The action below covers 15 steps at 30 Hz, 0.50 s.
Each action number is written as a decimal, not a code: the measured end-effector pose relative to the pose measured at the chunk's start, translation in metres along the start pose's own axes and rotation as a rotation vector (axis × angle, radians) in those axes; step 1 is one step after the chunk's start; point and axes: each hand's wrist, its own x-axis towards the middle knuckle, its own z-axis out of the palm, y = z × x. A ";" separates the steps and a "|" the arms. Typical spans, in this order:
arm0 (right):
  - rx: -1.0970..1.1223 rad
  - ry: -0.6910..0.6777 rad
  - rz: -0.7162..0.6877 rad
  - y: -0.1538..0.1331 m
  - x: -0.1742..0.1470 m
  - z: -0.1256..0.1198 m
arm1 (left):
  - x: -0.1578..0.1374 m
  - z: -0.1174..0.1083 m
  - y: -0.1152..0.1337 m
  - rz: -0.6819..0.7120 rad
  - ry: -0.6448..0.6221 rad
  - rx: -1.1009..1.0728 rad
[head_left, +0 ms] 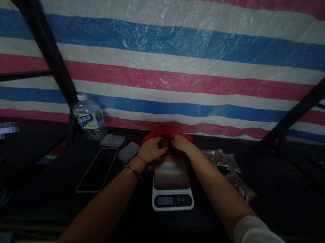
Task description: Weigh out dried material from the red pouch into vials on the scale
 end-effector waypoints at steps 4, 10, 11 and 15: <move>-0.017 -0.010 -0.002 -0.001 -0.004 -0.003 | -0.001 -0.006 0.001 0.055 -0.084 -0.045; -0.005 -0.074 -0.017 -0.003 -0.007 -0.003 | -0.011 -0.027 0.022 0.262 -0.408 -0.190; -0.006 -0.102 -0.014 -0.003 -0.007 -0.003 | -0.014 -0.030 0.025 0.282 -0.463 -0.200; 0.038 -0.101 -0.044 -0.008 -0.008 -0.002 | -0.027 -0.039 0.022 0.318 -0.496 -0.201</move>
